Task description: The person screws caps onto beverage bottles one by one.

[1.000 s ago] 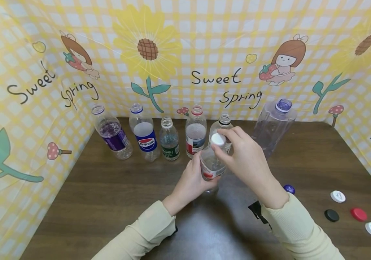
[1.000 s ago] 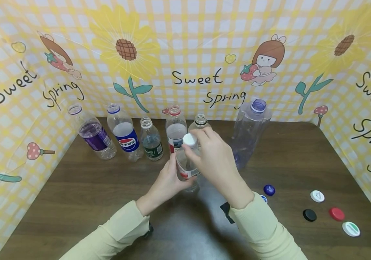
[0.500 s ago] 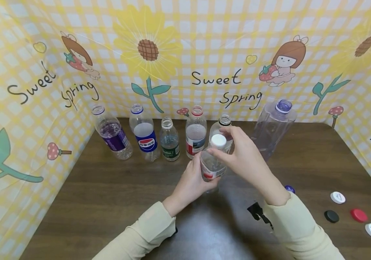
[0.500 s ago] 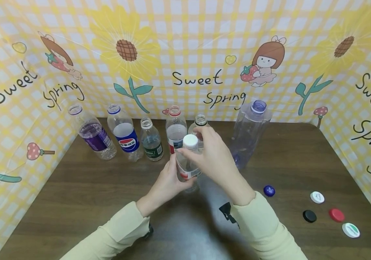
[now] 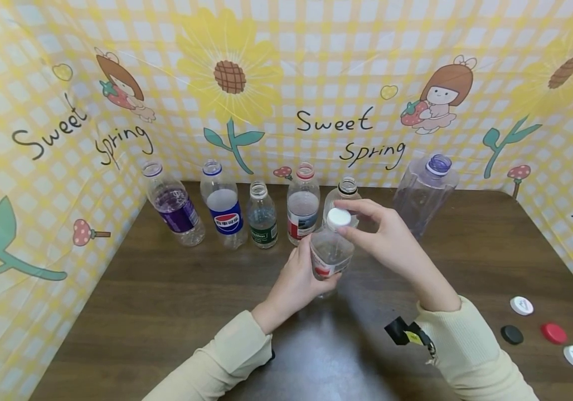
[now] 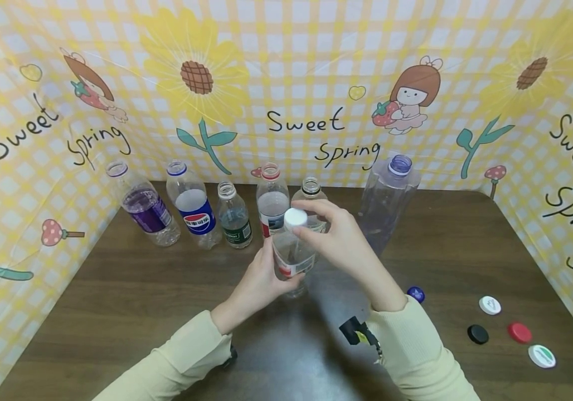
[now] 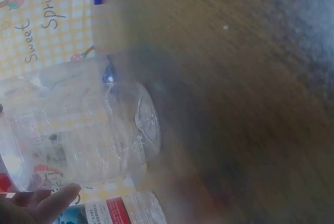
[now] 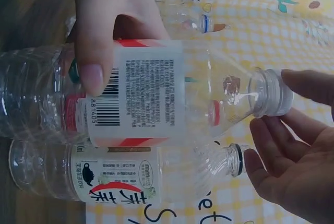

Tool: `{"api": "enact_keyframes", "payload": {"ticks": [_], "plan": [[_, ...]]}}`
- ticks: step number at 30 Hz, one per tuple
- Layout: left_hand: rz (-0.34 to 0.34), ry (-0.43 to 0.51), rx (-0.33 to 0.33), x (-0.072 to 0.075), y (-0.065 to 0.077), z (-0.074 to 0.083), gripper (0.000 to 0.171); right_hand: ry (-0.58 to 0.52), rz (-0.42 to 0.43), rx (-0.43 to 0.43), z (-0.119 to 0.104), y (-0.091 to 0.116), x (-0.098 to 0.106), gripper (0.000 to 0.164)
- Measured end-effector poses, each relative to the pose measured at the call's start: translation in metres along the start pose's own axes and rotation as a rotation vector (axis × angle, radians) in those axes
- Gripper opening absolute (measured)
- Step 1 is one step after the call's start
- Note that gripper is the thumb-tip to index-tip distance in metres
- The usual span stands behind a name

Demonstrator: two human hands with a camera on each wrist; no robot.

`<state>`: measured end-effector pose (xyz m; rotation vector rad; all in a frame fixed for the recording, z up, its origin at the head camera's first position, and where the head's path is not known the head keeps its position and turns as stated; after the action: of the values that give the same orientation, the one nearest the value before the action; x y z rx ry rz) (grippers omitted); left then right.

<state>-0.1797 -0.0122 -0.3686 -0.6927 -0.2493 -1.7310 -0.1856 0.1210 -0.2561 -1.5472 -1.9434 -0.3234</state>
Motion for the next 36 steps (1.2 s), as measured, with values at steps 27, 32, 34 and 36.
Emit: {"api": "enact_keyframes", "payload": {"ticks": [27, 32, 34, 36], "plan": [[-0.017, 0.0, 0.037, -0.003, 0.0, -0.003, 0.086, -0.075, -0.014, 0.001, 0.009, -0.005, -0.007, 0.041], [-0.005, -0.028, 0.038, -0.003, 0.0, -0.002, 0.086, -0.099, 0.03, 0.007, 0.008, -0.008, -0.011, 0.038], [0.005, -0.046, 0.031, -0.002, 0.0, -0.001, 0.086, -0.104, 0.05, -0.005, 0.008, -0.008, -0.011, 0.038], [0.012, -0.058, 0.025, -0.002, 0.0, 0.0, 0.086, -0.105, 0.071, -0.019, 0.009, -0.007, -0.012, 0.037]]}}
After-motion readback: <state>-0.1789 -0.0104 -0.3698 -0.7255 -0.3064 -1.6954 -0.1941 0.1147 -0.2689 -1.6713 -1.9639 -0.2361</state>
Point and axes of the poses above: each hand's wrist, its own y-axis away from the middle knuckle, its own x-axis out of the back of the hand, z = x × y, the point moved 7 cm from there along -y, towards the middle knuckle, and after that the axes turned 3 degrees about y, right-handed, at the moved point
